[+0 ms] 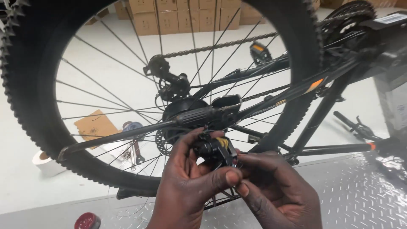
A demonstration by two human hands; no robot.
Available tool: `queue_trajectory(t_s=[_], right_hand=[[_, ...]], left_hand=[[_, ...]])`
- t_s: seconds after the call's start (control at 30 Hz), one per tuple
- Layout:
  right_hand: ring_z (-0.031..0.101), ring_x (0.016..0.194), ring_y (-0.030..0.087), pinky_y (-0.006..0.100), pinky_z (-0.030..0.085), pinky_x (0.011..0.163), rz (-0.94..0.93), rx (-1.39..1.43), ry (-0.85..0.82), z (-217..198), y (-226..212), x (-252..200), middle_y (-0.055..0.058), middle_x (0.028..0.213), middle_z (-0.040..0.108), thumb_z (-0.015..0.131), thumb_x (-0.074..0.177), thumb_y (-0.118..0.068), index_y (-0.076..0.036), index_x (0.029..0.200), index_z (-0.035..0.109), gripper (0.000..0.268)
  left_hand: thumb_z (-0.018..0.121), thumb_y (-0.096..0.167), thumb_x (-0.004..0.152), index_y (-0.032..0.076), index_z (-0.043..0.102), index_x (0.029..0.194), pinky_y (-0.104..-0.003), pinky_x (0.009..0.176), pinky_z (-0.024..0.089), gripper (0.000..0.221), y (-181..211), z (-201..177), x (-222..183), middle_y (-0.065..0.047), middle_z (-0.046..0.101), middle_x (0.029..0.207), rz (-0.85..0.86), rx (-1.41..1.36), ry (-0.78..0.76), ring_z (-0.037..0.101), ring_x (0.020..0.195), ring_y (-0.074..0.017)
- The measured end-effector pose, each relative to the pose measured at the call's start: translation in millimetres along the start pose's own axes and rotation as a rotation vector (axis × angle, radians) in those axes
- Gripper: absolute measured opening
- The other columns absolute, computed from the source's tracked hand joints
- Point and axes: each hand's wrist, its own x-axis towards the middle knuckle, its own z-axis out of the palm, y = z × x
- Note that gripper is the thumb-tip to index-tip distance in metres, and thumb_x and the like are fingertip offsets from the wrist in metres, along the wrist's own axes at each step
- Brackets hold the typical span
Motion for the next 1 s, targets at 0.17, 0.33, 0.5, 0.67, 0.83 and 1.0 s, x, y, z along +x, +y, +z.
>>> queue_trajectory(t_s=[0.17,0.33,0.5,0.67,0.83,1.0], right_hand=[[0.071,0.074,0.015,0.022,0.054,0.061,0.019,-0.023,0.141,-32,-31,-1,0.011,0.093,0.071,0.08,0.072,0.008,0.004,0.114,0.074,0.043],[0.076,0.09,0.017,0.02,0.059,0.077,-0.221,-0.21,0.119,-63,-25,-16,0.017,0.104,0.074,0.075,0.081,0.0,0.003,0.114,0.072,0.034],[0.078,0.08,0.009,0.02,0.056,0.073,-0.31,-0.556,0.17,-57,-42,-25,0.002,0.091,0.081,0.074,0.082,-0.02,-0.012,0.101,0.08,0.022],[0.071,0.072,0.013,0.02,0.051,0.06,-0.26,-0.32,0.253,-55,-76,-16,0.011,0.089,0.077,0.075,0.081,-0.011,-0.003,0.106,0.077,0.026],[0.068,0.086,0.018,0.02,0.05,0.078,-0.156,-0.178,0.497,-76,-81,4,0.017,0.102,0.073,0.073,0.087,0.0,0.009,0.112,0.071,0.026],[0.035,0.03,0.011,0.024,0.022,0.026,0.028,-0.353,0.244,-175,-70,-8,0.008,0.058,0.052,0.055,0.101,-0.034,0.004,0.092,0.071,0.042]], left_hand=[[0.078,-0.018,0.048,0.003,0.051,0.133,-0.051,0.085,0.062,0.092,-14,69,-19,-0.021,0.069,0.126,-0.07,-0.098,0.093,0.074,0.104,-0.0409],[0.081,-0.018,0.05,0.006,0.047,0.136,-0.059,0.077,0.065,0.096,-60,61,-33,-0.023,0.068,0.127,0.017,-0.159,0.123,0.076,0.104,-0.0484],[0.102,0.011,0.069,0.007,0.041,0.145,-0.049,0.099,0.062,0.097,-69,26,-48,-0.024,0.063,0.14,0.259,-0.059,-0.241,0.073,0.123,-0.047],[0.099,0.009,0.066,0.008,0.045,0.139,-0.048,0.097,0.064,0.091,-49,76,-60,-0.02,0.064,0.139,0.342,-0.059,-0.231,0.074,0.12,-0.0442],[0.088,0.0,0.058,0.012,0.046,0.138,-0.039,0.088,0.065,0.091,-46,152,-64,-0.026,0.073,0.118,0.108,-0.157,-0.116,0.074,0.098,-0.031],[0.088,0.031,0.063,0.012,0.039,0.141,-0.026,0.092,0.063,0.094,-121,185,-66,-0.006,0.058,0.142,0.093,-0.024,-0.256,0.069,0.115,-0.0172]])
